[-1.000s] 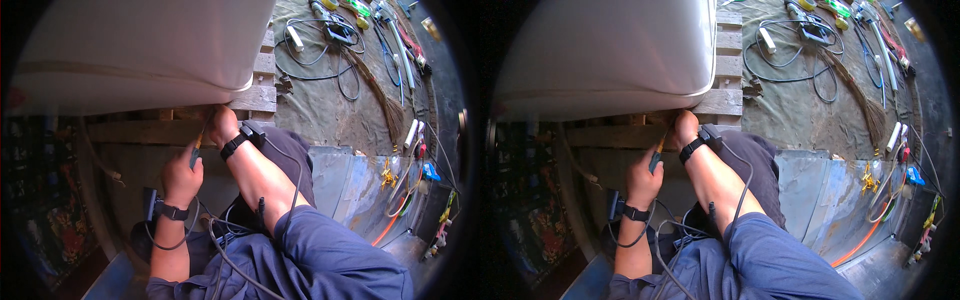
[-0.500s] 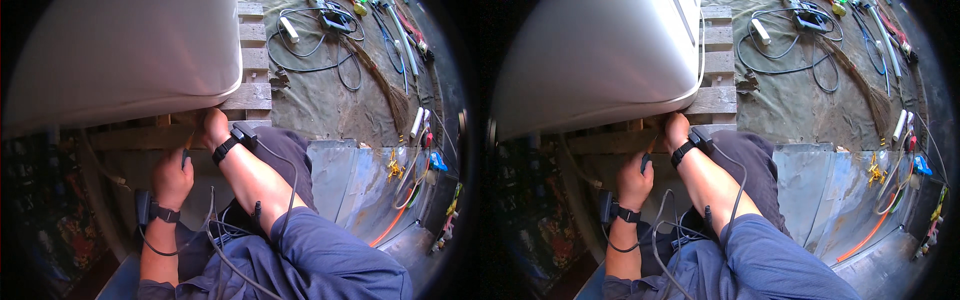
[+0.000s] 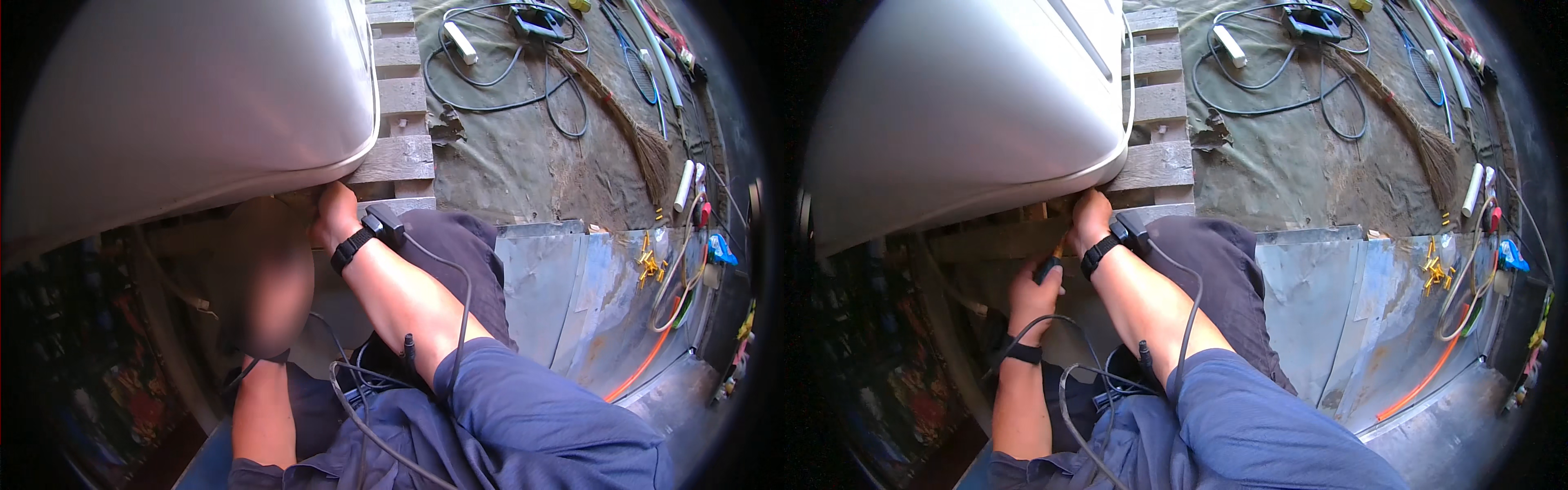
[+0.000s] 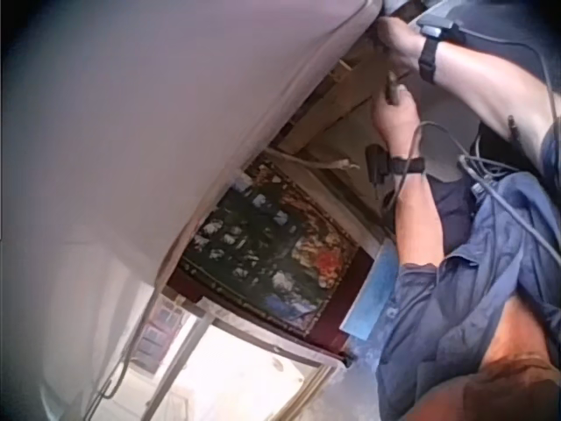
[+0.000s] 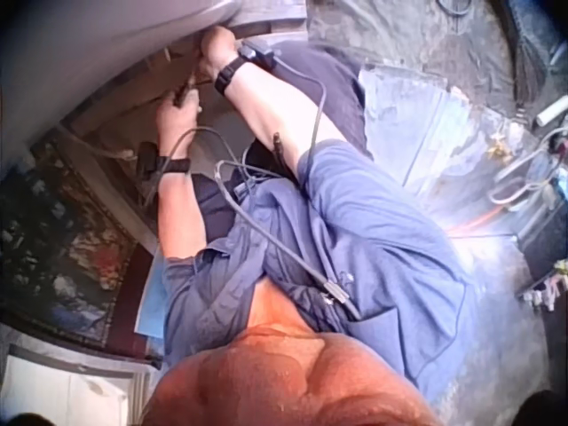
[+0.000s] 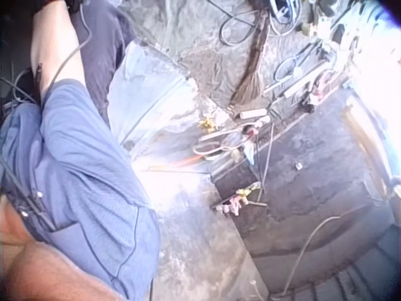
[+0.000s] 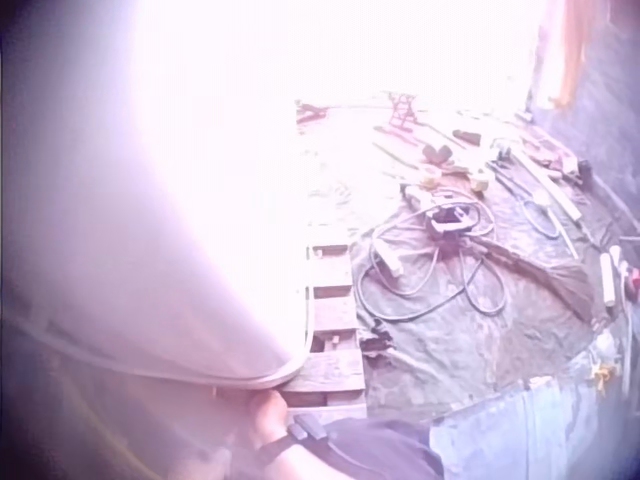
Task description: Repairing a washing machine by unscrewing components with a screwdriver.
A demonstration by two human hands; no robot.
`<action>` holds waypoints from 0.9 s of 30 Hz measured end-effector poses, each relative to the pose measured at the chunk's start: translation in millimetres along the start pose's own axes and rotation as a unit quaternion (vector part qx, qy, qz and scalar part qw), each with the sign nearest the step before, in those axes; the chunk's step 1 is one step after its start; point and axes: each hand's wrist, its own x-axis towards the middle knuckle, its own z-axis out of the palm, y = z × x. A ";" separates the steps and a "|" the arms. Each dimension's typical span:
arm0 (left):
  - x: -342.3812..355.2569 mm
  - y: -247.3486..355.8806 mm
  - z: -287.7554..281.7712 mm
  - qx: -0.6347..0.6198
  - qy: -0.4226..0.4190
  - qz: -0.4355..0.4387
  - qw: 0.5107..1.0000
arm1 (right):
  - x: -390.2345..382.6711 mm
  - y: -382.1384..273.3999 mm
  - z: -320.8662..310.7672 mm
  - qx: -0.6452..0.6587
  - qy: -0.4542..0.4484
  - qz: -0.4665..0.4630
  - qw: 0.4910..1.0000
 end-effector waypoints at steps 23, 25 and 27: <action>-5.8 9.1 -4.0 0.306 0.106 0.370 0.871 | -20.3 -8.3 11.1 0.214 -0.013 0.093 0.972; -4.6 5.4 -2.0 0.328 0.119 0.384 0.855 | -26.1 -13.8 7.5 0.257 -0.041 0.113 0.959; -5.1 1.0 -3.8 0.346 0.133 0.393 0.842 | -24.5 -18.1 10.3 0.254 -0.013 0.105 0.961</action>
